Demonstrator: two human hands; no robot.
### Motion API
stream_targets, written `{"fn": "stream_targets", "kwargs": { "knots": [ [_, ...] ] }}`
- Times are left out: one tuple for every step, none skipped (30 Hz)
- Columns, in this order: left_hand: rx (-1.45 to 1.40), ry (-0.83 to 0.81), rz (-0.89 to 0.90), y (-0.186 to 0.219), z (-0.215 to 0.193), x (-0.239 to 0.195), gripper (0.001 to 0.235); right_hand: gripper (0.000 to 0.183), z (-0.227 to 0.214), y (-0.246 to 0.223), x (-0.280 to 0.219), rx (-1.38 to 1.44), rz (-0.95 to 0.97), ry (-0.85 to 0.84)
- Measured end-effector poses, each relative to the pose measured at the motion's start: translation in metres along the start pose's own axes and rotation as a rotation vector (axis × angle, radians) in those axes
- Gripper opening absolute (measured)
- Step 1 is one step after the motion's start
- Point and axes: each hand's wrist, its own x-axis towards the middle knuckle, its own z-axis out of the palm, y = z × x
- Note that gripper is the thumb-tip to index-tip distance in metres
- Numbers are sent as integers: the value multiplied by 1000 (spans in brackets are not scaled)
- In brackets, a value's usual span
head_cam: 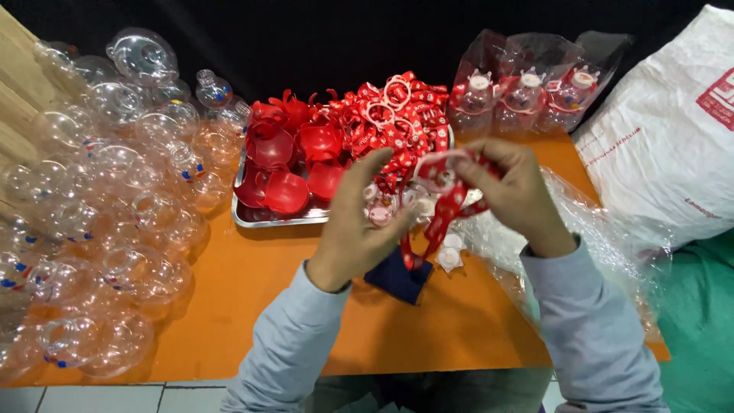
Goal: Assembling decorative plastic bottles by attaching red bases and red ribbons/straps.
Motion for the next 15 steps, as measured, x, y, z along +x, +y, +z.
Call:
{"fn": "stream_targets", "kwargs": {
  "knots": [
    [-1, -2, -5, -3, 8, -1, 68, 15, -1, 0, -8, 0, 6, 0],
    [0, -81, -26, -5, 17, -3, 58, 13, -2, 1, -15, 22, 2, -31],
    [0, -162, -47, -8, 26, -5, 49, 10, -3, 2, -24, 43, 0, -59],
    [-3, -165, -52, -6, 27, -8, 49, 10, -8, 8, -29, 44, 7, -58],
    [-110, -195, -74, -6, 28, -10, 25, 14, -11, 14, -33, 31, -33, -133],
    [-218, -224, -95, -5, 28, -11, 13, 18, -15, 21, -36, 19, -73, -207],
    [-218, -233, -98, -5, 29, -13, 13, 18, -19, 19, -39, 23, -69, -200],
    [-271, -244, -136, -6, 29, -16, 17, 22, -22, 18, -43, 51, -20, -273],
    [-324, -251, -178, -6, 28, -20, 21, 27, -24, 17, -47, 79, 31, -352],
    [-324, -255, -184, -5, 28, -24, 21, 27, -28, 24, -51, 84, 36, -350],
    [-358, -250, -193, -5, 28, -26, 21, 29, -32, 30, -53, 156, 98, -376],
    [-392, -244, -203, -4, 27, -27, 21, 31, -36, 36, -54, 228, 159, -401],
    [-390, -248, -206, -4, 27, -28, 21, 31, -36, 40, -56, 232, 160, -399],
    [-438, -244, -196, -3, 27, -28, 21, 34, -36, 43, -59, 194, 124, -390],
    [-488, -238, -185, -3, 27, -28, 22, 37, -36, 47, -61, 154, 88, -382]
  ]
}}
